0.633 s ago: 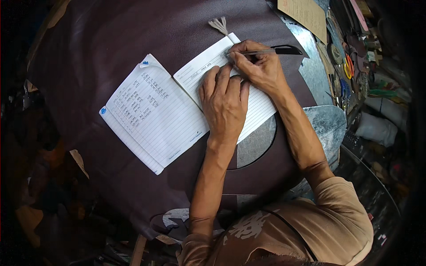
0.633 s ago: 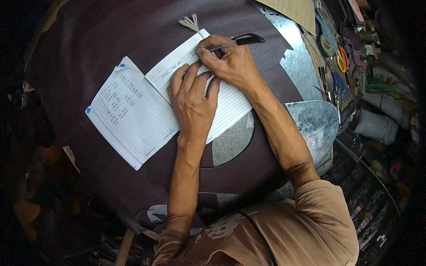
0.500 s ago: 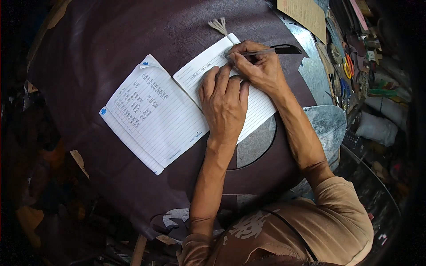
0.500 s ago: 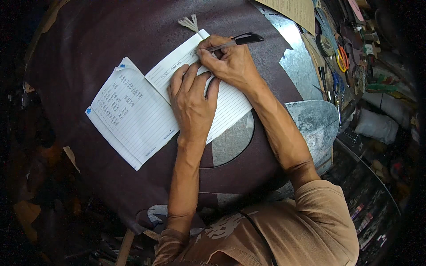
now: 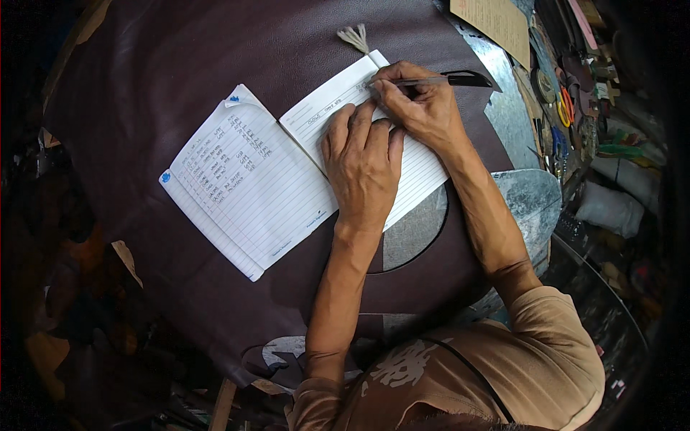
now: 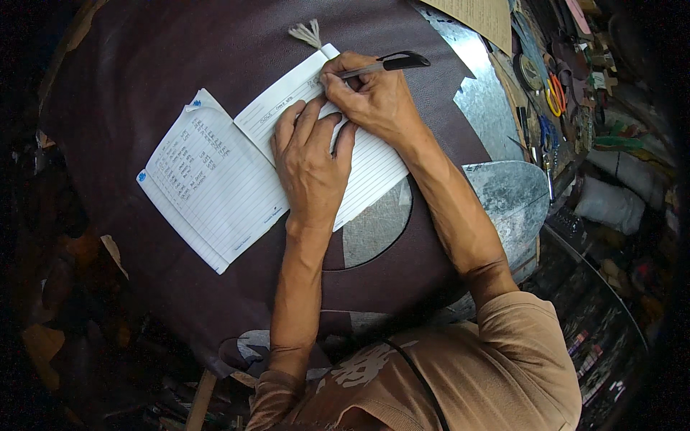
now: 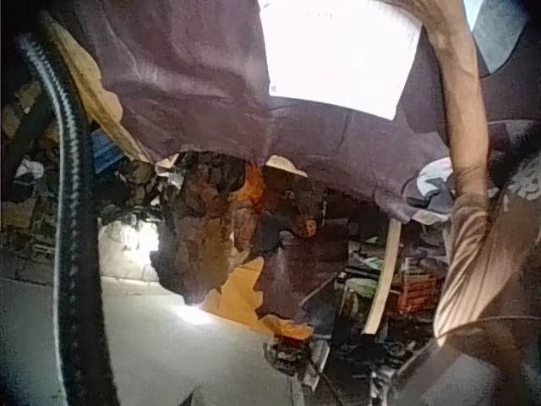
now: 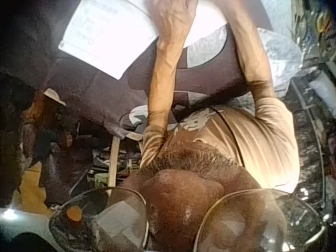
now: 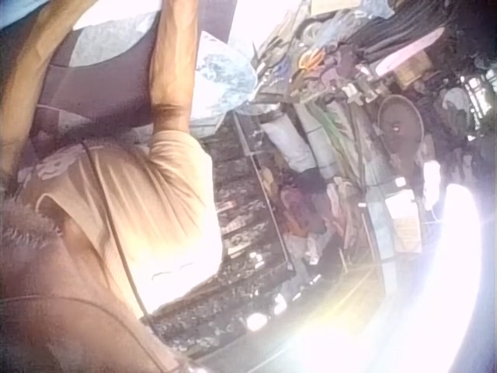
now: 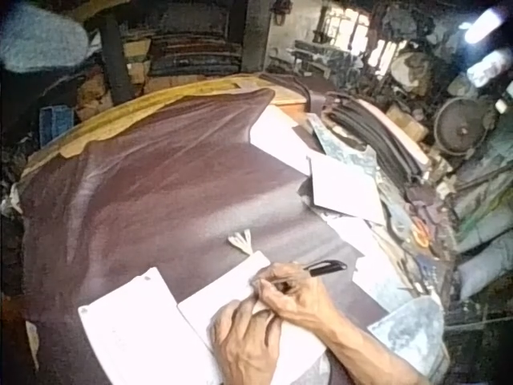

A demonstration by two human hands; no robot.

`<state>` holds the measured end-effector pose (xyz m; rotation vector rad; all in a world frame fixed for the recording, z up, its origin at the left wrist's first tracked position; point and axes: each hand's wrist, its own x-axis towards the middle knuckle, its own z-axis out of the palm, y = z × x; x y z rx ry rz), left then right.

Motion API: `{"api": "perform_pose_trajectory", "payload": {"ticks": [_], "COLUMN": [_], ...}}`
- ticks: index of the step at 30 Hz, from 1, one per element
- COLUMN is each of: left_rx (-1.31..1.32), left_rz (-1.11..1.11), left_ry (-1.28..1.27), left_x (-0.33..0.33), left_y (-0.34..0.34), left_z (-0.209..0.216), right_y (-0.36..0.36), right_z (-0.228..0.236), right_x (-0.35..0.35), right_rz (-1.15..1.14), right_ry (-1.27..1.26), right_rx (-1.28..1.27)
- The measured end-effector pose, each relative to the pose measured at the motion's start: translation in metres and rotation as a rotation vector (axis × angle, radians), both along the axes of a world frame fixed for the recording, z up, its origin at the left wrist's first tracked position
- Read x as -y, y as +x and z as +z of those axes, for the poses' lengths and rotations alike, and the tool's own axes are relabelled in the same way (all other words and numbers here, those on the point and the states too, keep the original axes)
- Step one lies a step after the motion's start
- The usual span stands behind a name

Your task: The person is writing inventory or production logs in a notebook while resting it on a leather sheet.

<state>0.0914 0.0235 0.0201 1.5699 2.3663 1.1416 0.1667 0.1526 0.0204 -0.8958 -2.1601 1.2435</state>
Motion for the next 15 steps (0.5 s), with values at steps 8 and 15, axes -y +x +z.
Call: {"api": "perform_pose_trajectory", "payload": {"ticks": [8, 15], "left_rx": [0.011, 0.025], "left_rz": [0.002, 0.016], "left_ry": [0.002, 0.078], "left_x": [-0.001, 0.007], "left_y": [0.0, -0.029], "left_z": [0.0, 0.007], "right_y": [0.001, -0.004], "right_z": [0.0, 0.011], "right_x": [-0.001, -0.002], "right_rz": [-0.029, -0.259], "right_ry": [-0.008, -0.332], "right_rx": [-0.006, -0.257]}}
